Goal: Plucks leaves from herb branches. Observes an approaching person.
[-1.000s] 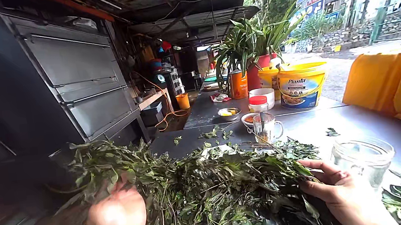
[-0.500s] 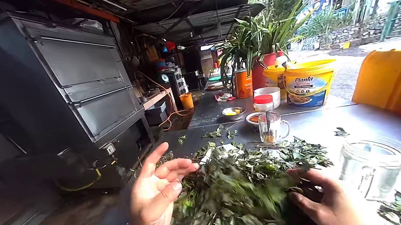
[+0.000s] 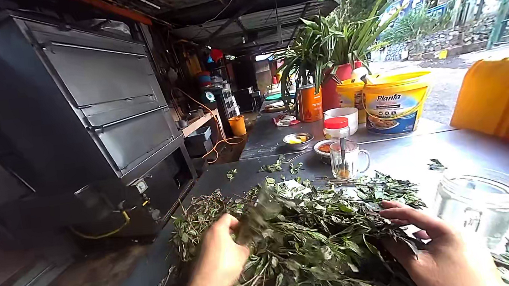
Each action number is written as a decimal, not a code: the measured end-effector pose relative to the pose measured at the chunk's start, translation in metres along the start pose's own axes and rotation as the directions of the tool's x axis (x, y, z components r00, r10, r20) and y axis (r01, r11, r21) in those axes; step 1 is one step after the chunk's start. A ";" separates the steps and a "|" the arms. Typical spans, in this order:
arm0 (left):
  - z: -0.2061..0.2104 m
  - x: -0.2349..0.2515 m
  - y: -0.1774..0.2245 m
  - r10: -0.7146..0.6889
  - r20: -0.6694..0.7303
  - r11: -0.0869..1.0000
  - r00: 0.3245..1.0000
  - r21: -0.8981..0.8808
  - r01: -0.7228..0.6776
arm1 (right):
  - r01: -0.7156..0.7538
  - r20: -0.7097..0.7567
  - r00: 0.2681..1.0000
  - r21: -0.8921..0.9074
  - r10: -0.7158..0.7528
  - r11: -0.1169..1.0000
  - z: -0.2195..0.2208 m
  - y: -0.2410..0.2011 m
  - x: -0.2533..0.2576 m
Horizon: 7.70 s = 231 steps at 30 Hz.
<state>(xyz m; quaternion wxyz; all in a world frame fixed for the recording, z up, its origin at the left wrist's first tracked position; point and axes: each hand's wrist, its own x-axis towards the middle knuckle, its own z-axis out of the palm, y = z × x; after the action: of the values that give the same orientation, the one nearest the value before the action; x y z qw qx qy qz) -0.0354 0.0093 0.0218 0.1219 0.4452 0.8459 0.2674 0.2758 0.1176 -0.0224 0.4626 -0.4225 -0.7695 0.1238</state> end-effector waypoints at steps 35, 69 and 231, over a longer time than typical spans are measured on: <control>-0.014 0.010 -0.029 0.047 -0.406 0.551 0.913 -0.751 -0.362 | 0.151 0.700 0.712 -0.226 0.052 0.962 0.023 -0.025 -0.013; 0.019 -0.019 0.024 0.219 0.301 0.927 0.928 0.232 -0.294 | -0.346 0.056 0.938 0.122 0.341 0.930 0.011 0.013 0.004; 0.030 -0.012 -0.003 0.422 -0.469 0.847 0.776 -0.102 -0.522 | 0.319 -0.722 0.635 -0.077 -0.273 0.945 -0.069 0.010 0.017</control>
<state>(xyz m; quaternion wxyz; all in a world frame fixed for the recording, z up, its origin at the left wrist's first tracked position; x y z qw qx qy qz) -0.0171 0.0087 -0.0048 -0.0889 0.5570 0.6755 0.4750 0.3334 0.1230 0.0193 0.7541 -0.2912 -0.5787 -0.1082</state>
